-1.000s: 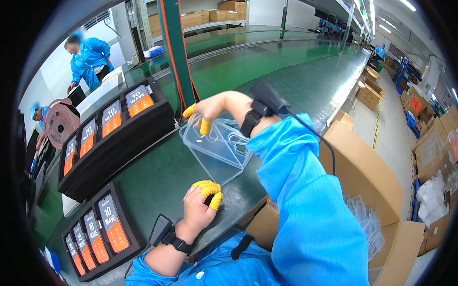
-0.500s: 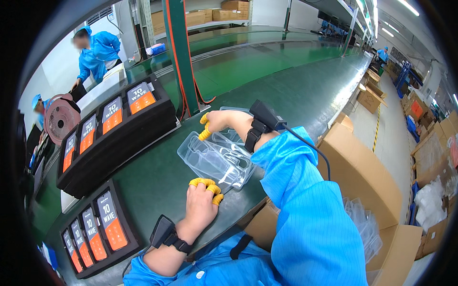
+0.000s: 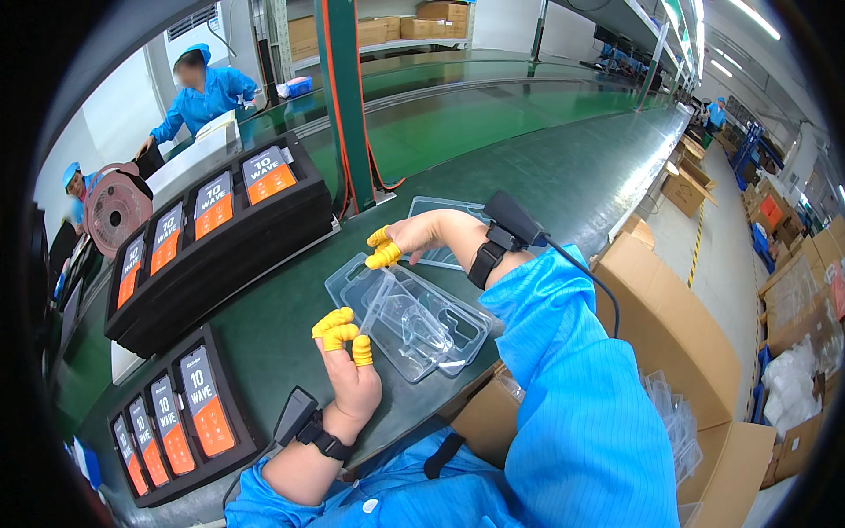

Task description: Placing smartphones into protective cases and organizing them on an assembly line.

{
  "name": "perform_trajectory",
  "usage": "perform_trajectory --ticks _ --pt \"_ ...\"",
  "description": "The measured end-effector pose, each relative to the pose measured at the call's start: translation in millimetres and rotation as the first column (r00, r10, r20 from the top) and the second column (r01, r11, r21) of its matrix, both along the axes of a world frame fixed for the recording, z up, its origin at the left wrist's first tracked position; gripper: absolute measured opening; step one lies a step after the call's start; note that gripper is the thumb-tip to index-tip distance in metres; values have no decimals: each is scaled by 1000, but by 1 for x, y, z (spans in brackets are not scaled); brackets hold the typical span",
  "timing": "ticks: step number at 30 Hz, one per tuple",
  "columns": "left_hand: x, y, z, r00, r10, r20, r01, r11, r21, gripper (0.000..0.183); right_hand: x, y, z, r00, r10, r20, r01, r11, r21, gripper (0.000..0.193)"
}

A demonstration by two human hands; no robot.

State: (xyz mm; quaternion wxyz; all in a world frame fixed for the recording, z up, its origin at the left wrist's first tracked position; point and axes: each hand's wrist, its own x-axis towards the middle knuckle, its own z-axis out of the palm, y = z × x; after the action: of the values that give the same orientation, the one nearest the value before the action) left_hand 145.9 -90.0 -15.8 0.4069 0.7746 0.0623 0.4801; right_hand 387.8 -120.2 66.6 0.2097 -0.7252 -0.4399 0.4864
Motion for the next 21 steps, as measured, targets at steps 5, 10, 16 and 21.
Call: perform_trajectory --ticks 5,10,16,21 --pt "1 3 0 996 -5 86 9 999 -47 12 2 -17 -9 983 -126 133 113 988 103 102" --pt "5 10 -3 999 2 38 1 997 -76 12 -64 -12 -8 684 98 723 -55 995 -83 101" --pt "1 13 2 999 11 35 -10 999 -43 13 -53 3 -9 803 -3 597 31 999 -37 83" --pt "-3 6 0 992 -39 121 36 999 21 13 -39 -35 46 944 -283 172 82 704 706 52"
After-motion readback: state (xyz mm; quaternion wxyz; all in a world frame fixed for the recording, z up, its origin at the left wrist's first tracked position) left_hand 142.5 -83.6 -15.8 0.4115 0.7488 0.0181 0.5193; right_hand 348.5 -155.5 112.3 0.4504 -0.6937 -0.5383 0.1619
